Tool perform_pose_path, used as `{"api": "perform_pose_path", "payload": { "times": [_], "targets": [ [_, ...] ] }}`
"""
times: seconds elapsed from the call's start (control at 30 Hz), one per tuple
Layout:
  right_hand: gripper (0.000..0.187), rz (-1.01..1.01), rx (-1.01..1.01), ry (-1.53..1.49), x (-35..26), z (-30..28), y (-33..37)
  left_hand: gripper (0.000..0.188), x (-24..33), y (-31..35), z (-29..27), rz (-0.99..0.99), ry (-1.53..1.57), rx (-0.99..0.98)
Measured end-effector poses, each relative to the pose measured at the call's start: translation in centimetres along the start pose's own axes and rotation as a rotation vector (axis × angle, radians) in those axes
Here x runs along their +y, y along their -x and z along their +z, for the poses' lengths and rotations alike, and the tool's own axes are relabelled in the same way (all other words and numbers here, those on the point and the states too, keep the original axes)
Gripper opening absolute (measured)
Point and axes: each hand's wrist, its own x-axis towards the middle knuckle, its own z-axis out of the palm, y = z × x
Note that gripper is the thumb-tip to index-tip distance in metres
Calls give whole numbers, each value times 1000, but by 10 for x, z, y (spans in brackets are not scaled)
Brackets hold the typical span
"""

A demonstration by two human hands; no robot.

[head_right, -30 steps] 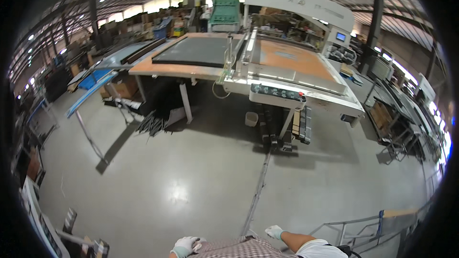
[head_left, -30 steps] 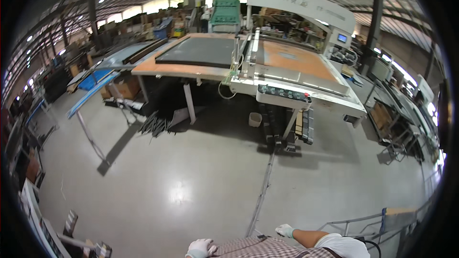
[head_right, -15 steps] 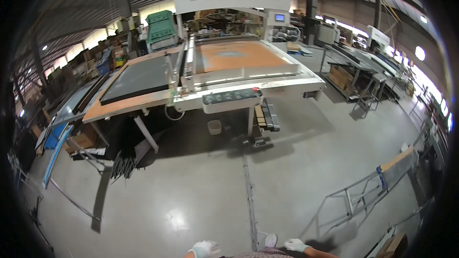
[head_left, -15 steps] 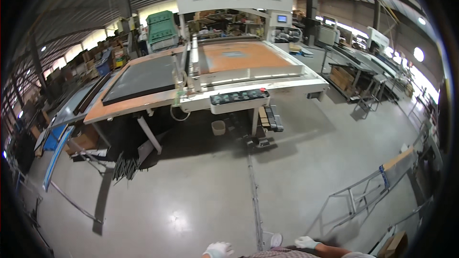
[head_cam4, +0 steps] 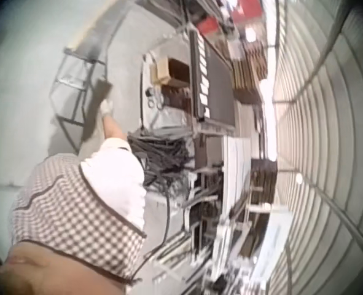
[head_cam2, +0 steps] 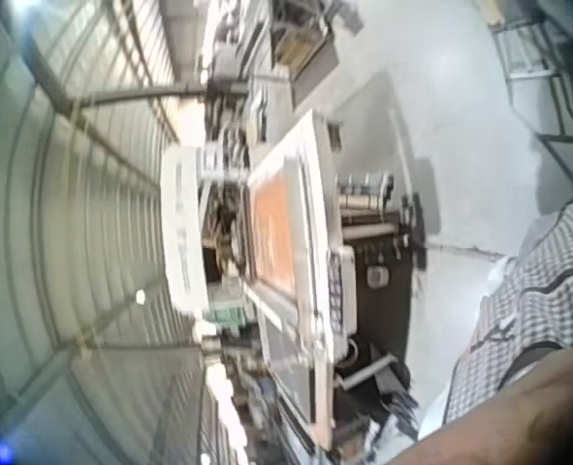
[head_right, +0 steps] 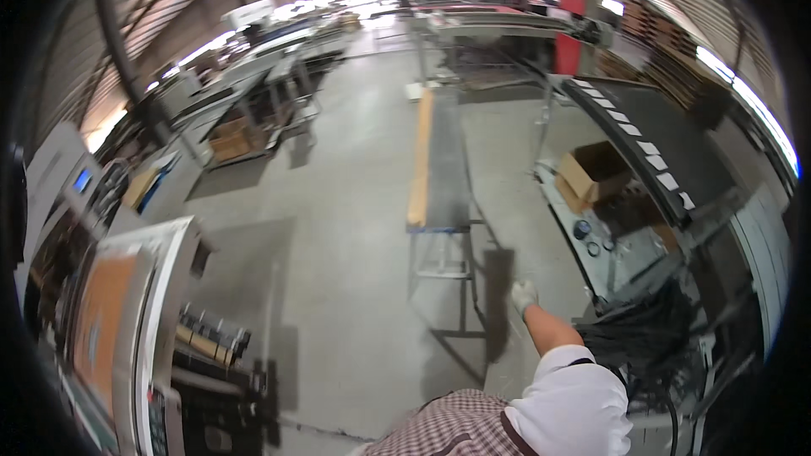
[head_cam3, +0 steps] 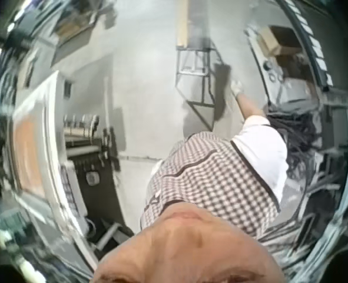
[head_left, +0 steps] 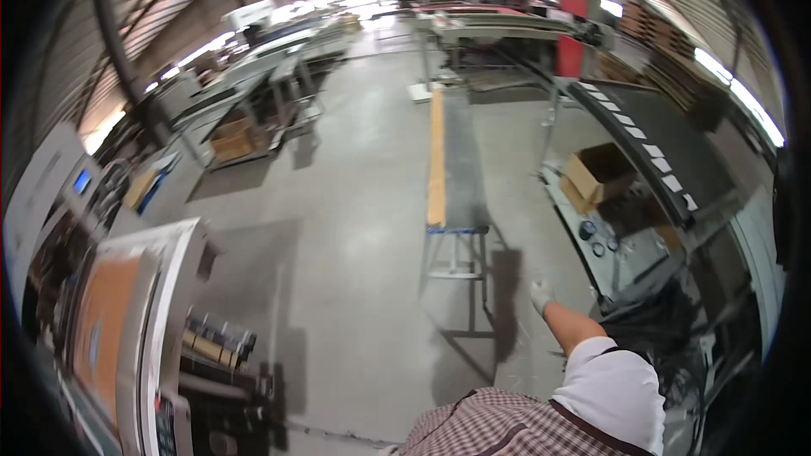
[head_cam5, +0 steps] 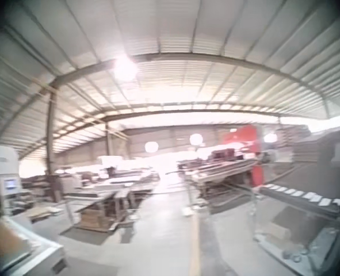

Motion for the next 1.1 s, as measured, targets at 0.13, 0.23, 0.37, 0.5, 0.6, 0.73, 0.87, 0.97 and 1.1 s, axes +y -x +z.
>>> {"api": "perform_pose_path", "payload": {
  "times": [0.13, 0.23, 0.37, 0.5, 0.6, 0.73, 0.87, 0.97, 1.1],
  "targets": [
    [39, -27, 302, -230, -111, -4, -95, 40, 39, -131, -83, 59, 42, -113],
    [45, 63, 137, -487, -177, 14, -143, 39, 63, -243, -137, 111, 75, -230],
    [48, -140, 103, -204, -264, 44, -112, 37, 108, -401, -211, 196, 109, -376],
    [56, 102, 189, 218, -301, 42, -74, 36, 217, -576, -256, 370, 186, -576],
    [54, 221, 184, 223, -326, 33, -61, 36, 333, -708, -242, 350, 157, -606],
    [50, 327, 193, 238, -325, 29, -55, 38, 516, -858, -158, 329, 406, -764],
    [52, 558, 380, 277, -313, 40, -81, 38, 650, -1025, -69, 521, 670, -706],
    [54, 831, 457, 331, -313, 58, -85, 39, 754, -1082, -18, 355, 553, -742],
    [51, 1155, 477, 234, -331, 100, -85, 52, 817, -1104, 42, 192, 698, -848]
  ]
}}
